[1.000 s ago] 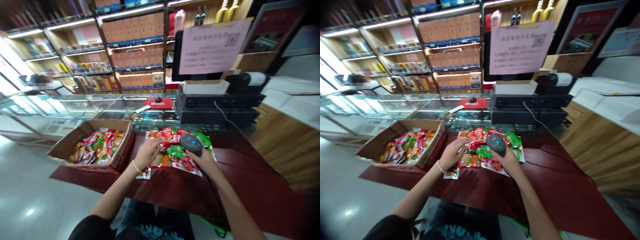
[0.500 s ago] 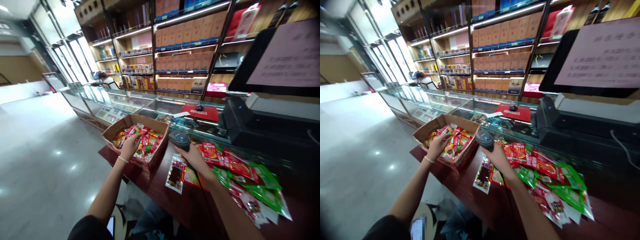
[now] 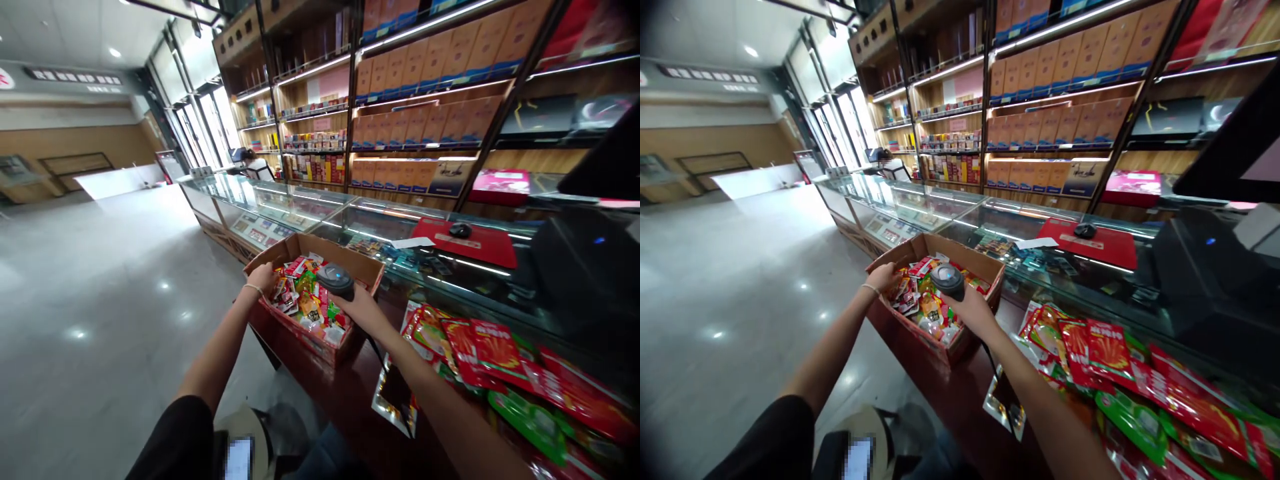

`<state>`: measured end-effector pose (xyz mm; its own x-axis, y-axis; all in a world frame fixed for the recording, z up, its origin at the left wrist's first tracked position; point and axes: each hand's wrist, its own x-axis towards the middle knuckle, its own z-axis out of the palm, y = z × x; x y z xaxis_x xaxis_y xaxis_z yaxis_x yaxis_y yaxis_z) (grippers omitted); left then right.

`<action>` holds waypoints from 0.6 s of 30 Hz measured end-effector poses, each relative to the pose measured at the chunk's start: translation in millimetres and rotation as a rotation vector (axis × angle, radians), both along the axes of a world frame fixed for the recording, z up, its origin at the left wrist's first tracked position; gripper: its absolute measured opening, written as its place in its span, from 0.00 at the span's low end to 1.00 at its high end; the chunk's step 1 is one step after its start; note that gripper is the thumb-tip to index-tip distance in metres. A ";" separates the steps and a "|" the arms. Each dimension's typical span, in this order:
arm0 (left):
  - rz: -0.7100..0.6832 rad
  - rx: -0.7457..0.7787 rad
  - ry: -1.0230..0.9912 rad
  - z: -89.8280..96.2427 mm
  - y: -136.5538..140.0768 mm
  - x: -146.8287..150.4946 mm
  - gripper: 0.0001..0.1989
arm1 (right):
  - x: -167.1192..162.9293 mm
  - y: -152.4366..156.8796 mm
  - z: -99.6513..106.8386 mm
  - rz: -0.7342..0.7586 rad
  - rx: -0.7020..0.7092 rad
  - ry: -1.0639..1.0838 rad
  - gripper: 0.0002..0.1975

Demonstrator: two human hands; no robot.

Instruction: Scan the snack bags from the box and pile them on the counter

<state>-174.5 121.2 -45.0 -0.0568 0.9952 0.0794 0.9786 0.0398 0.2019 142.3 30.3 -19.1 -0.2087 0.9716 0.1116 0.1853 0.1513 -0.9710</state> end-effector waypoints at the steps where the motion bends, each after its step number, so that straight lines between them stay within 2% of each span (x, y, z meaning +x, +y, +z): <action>1: -0.003 -0.072 0.017 -1.8 4.4 1.0 0.16 | -2.6 1.4 -0.9 0.005 -0.008 0.018 0.18; 3: -0.018 -0.182 0.013 -6.1 12.3 3.8 0.15 | -5.0 3.0 -2.9 0.015 -0.054 0.042 0.16; 5: -0.037 -0.207 -0.007 -10.0 17.9 6.9 0.14 | -4.8 3.7 -4.8 0.021 -0.112 0.042 0.16; 9: -0.068 -0.153 -0.054 -9.7 17.6 11.3 0.10 | -2.2 3.9 -8.5 0.040 -0.162 0.052 0.16; 13: -0.093 -0.036 -0.122 5.4 5.1 12.6 0.05 | 0.4 2.8 -11.0 0.050 -0.118 0.072 0.15; 15: -0.070 0.051 -0.244 14.9 -2.4 15.0 0.09 | 2.1 1.3 -10.5 0.042 -0.107 0.083 0.16; 18: -0.021 0.149 -0.582 26.1 -12.6 26.5 0.14 | 7.0 -2.7 -5.8 0.008 -0.097 0.098 0.17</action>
